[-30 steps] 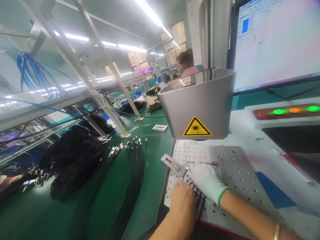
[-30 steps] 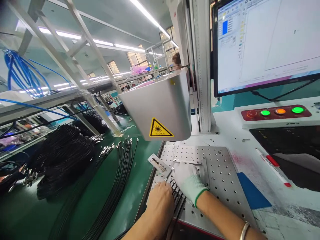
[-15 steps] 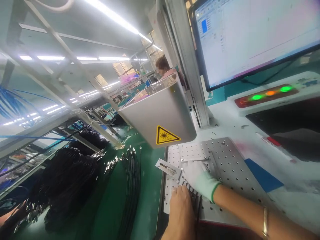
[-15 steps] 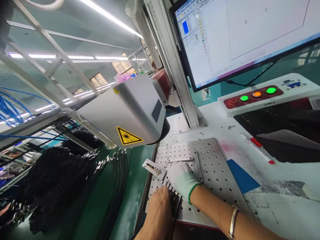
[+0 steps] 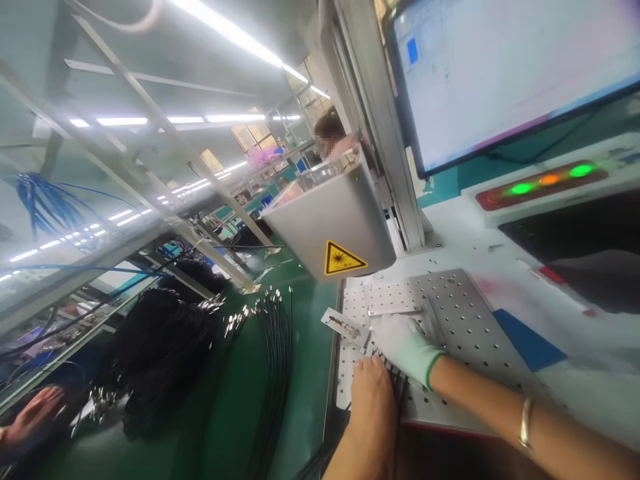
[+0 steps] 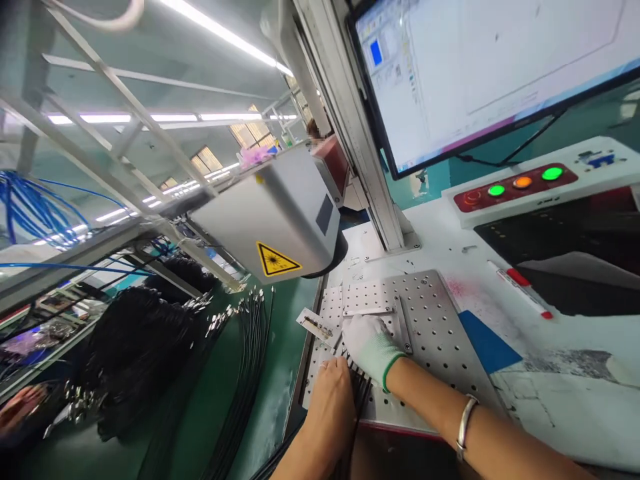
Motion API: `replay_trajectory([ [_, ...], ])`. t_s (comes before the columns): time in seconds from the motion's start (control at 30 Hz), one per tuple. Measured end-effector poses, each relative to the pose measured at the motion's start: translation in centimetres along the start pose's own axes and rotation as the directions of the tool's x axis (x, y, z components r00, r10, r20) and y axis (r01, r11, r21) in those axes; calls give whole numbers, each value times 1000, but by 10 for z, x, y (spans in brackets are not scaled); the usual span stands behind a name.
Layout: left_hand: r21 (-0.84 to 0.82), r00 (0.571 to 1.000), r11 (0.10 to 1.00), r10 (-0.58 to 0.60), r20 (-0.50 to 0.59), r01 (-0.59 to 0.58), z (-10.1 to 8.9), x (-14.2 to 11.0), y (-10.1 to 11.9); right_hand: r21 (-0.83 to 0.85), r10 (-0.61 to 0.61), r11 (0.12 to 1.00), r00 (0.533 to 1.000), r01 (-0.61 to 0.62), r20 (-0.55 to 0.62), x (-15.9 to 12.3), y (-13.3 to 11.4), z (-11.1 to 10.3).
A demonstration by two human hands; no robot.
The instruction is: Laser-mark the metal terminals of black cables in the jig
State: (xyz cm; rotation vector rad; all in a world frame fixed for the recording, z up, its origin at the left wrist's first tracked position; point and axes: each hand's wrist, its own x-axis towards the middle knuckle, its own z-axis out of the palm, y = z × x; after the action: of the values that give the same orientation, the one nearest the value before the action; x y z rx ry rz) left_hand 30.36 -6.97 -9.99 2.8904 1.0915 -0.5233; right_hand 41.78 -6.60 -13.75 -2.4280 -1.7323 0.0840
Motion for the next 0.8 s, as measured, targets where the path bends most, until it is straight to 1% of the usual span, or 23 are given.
replay_trajectory([
  [0.07, 9, 1000, 1000, -26, -16, 26, 0, -2, -2, 6, 6, 1000, 1000, -6, -14, -1, -1, -5],
  [0.1, 10, 998, 999, -35, -51, 36, 1, -4, -3, 11, 9, 1000, 1000, -9, -21, -1, -2, -7],
  [0.2, 11, 976, 1000, -15, -217, 18, 7, -11, -9, 27, 15, 1000, 999, -14, -30, -2, -3, -11],
  [0.23, 19, 972, 1000, -1, -237, 6, 9, -13, -11, 33, 17, 999, 999, -16, -29, -2, -3, -12],
  [0.3, 36, 977, 999, 24, -213, -17, 12, -16, -14, 41, 18, 999, 1000, -17, -23, -2, -2, -12],
  [0.4, 23, 990, 1000, 6, -142, -3, 12, -16, -11, 41, 9, 999, 1000, -9, -10, -1, -1, -13],
  [0.5, 19, 995, 999, -24, -92, 26, 8, -11, -4, 37, 4, 999, 1000, -4, -1, -2, 0, -14],
  [0.6, 32, 998, 999, -18, -57, 20, 7, -5, -1, 36, 4, 999, 1000, -4, -10, -4, 0, -16],
  [0.7, 62, 999, 997, 38, -38, -35, 15, 4, -3, 38, 1, 999, 1000, -1, -20, -3, -1, -15],
  [0.77, 81, 994, 992, 97, -54, -93, 25, 8, -6, 44, -5, 999, 1000, 6, -14, -1, -1, -11],
  [0.8, 92, 988, 988, 128, -85, -121, 30, 9, -8, 49, -7, 999, 1000, 7, -6, 0, 0, -9],
])
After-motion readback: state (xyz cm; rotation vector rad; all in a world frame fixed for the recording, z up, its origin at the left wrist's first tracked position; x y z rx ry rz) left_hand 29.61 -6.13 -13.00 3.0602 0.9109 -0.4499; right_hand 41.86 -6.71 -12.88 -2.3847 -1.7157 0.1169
